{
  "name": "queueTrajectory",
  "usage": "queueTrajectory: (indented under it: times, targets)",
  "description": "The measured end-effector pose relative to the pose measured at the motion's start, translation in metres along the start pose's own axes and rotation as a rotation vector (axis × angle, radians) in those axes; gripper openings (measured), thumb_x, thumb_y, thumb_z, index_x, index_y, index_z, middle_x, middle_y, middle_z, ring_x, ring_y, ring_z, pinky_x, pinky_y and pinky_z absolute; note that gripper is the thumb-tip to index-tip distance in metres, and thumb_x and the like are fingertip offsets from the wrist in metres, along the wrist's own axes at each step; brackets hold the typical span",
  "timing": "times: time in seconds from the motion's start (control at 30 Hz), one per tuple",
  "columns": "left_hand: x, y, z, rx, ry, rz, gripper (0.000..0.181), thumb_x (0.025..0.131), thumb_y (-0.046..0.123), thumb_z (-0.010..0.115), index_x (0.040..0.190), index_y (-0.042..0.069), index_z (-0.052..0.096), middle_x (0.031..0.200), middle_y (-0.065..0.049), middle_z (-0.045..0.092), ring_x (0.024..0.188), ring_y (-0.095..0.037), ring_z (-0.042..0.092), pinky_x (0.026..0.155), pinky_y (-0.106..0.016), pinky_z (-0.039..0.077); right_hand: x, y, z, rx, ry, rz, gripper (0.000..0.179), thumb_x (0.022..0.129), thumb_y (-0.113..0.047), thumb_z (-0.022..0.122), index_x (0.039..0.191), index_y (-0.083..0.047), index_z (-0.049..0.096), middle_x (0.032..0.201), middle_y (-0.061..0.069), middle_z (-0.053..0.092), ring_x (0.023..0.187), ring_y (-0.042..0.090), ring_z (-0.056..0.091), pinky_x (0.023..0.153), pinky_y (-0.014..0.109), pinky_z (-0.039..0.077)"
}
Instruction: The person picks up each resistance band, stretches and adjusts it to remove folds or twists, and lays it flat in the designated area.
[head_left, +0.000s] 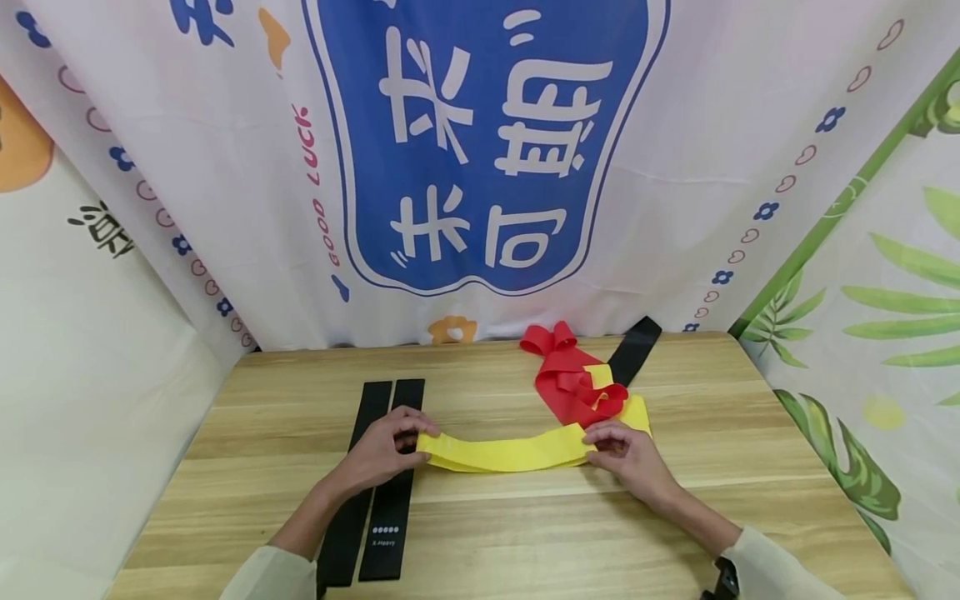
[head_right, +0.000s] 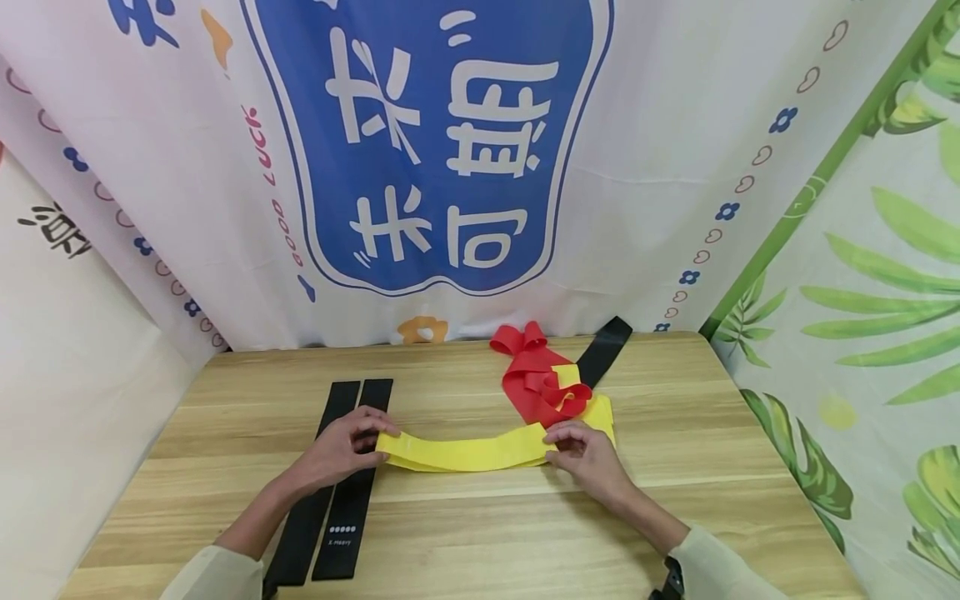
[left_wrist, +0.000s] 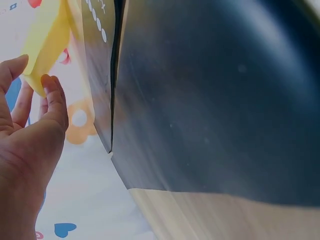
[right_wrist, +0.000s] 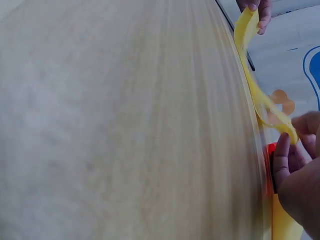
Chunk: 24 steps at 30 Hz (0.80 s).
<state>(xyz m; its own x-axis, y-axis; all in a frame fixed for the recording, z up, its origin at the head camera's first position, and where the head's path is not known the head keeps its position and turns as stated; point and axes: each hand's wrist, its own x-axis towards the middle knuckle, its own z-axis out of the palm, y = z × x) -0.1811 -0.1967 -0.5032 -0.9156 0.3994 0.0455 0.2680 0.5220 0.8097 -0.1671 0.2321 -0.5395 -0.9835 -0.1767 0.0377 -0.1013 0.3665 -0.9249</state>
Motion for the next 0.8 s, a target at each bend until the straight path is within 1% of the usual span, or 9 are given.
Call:
queueTrajectory:
  times: [0.07,0.17,0.37,0.43,0.53,0.6,0.67,0.73,0.8]
  targets:
    - [-0.0003,0.0006,-0.0006,0.005,-0.004,0.003,0.025,0.087,0.007,0.084,0.111,0.012,0.079,0.126,-0.009,0.061,0.108,-0.024,0.058,0.088,-0.024,0.055,0.0006,0.0004,0.0006,-0.020,0.016,-0.001,0.020,0.089,-0.002,0.083,0.107,-0.010,0.080,0.118,0.009,0.070,0.110,0.017,0.064,0.089,0.018,0.057]
    - [-0.0005,0.0011,-0.0013,0.007,-0.010,0.005,0.024,0.088,0.008,0.086,0.111,0.010,0.080,0.125,-0.010,0.061,0.105,-0.022,0.058,0.088,-0.026,0.056,0.0009,0.0003,0.0012,-0.025,0.024,0.025,0.018,0.091,-0.001,0.081,0.108,-0.009,0.080,0.116,0.009,0.072,0.105,0.018,0.065,0.086,0.019,0.057]
    - [-0.0006,0.0021,-0.0028,0.012,-0.012,-0.009,0.028,0.086,0.011,0.089,0.113,0.008,0.080,0.126,-0.011,0.061,0.115,-0.028,0.061,0.095,-0.034,0.059,0.0024,0.0013,0.0005,0.006,0.003,0.062,0.019,0.095,0.000,0.076,0.114,-0.003,0.078,0.115,0.014,0.074,0.093,0.018,0.066,0.080,0.020,0.058]
    - [-0.0006,0.0016,-0.0029,0.021,-0.015,-0.021,0.029,0.085,0.012,0.090,0.112,0.009,0.080,0.127,-0.010,0.061,0.119,-0.030,0.060,0.096,-0.035,0.059,0.0027,0.0012,0.0003,0.015,0.004,0.063,0.020,0.096,0.000,0.075,0.116,-0.002,0.078,0.116,0.015,0.074,0.091,0.018,0.066,0.079,0.021,0.058]
    - [-0.0010,-0.0002,-0.0027,0.037,-0.015,-0.040,0.027,0.086,0.018,0.090,0.111,0.011,0.081,0.126,-0.008,0.062,0.120,-0.030,0.060,0.096,-0.036,0.060,0.0028,0.0003,-0.0004,0.009,0.006,0.053,0.021,0.096,0.001,0.075,0.116,-0.001,0.078,0.117,0.015,0.074,0.092,0.018,0.067,0.079,0.020,0.058]
    - [-0.0012,-0.0009,-0.0022,0.047,-0.001,-0.060,0.021,0.089,0.020,0.088,0.109,0.014,0.082,0.124,-0.005,0.063,0.120,-0.028,0.060,0.095,-0.034,0.059,0.0025,-0.0006,-0.0009,0.001,0.009,0.044,0.021,0.096,0.001,0.075,0.116,-0.002,0.078,0.117,0.014,0.074,0.096,0.018,0.066,0.080,0.019,0.058]
    - [-0.0014,-0.0015,-0.0019,0.056,0.024,-0.074,0.014,0.092,0.019,0.084,0.105,0.015,0.083,0.121,-0.003,0.065,0.116,-0.025,0.061,0.092,-0.031,0.058,0.0026,-0.0022,-0.0015,-0.003,0.013,0.035,0.021,0.095,0.001,0.075,0.116,-0.003,0.079,0.117,0.014,0.074,0.101,0.019,0.066,0.082,0.018,0.058]
    - [-0.0016,-0.0013,-0.0018,0.053,0.050,-0.084,0.008,0.095,0.013,0.081,0.102,0.015,0.083,0.118,-0.003,0.066,0.113,-0.023,0.061,0.088,-0.027,0.057,0.0028,-0.0034,-0.0019,0.004,0.013,0.033,0.021,0.095,0.000,0.075,0.116,-0.003,0.079,0.118,0.013,0.074,0.104,0.020,0.066,0.083,0.018,0.058]
    - [-0.0021,-0.0013,-0.0021,0.057,0.070,-0.089,0.010,0.095,0.008,0.079,0.100,0.016,0.084,0.116,-0.002,0.067,0.109,-0.021,0.061,0.084,-0.024,0.055,0.0032,-0.0048,-0.0021,0.017,0.012,0.029,0.020,0.095,0.000,0.076,0.114,-0.002,0.079,0.117,0.014,0.074,0.103,0.020,0.066,0.083,0.018,0.058]
